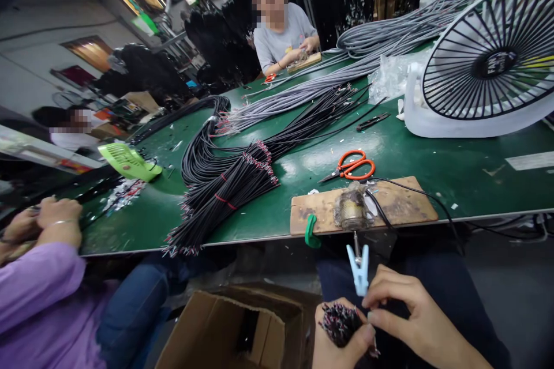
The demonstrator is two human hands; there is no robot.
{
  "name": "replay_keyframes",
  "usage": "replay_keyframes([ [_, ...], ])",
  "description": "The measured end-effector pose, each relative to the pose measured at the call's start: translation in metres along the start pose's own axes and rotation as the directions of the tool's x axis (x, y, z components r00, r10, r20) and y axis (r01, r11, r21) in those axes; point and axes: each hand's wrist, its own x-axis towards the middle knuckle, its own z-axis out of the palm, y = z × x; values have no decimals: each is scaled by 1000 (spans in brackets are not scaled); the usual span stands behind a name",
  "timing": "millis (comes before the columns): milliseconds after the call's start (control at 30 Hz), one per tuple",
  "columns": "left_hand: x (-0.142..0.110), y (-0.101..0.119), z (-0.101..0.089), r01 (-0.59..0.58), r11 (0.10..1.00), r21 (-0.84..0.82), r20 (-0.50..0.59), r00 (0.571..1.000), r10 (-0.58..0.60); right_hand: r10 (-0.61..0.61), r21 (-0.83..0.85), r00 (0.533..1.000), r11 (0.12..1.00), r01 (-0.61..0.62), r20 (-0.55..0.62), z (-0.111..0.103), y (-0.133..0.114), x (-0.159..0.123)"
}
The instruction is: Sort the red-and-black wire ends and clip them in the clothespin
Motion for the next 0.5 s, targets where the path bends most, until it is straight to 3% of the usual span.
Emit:
replay_keyframes([
  [100,-1,-1,2,-47,996,73,-68,996,52,-113,-47,993,992,114,24,5,-10,0],
  [233,1,3,6,-59,997,39,-34,998,61,-184,-136,980,975,173,-75,8,-9,-1],
  [367,-4,1,10,-30,994,-102,-62,998,24,-146,-145,988,980,136,-58,5,-6,-5],
  [500,-12,-6,9,-1,995,-97,-54,999,-4,-96,-64,995,993,99,41,2,-11,-6],
])
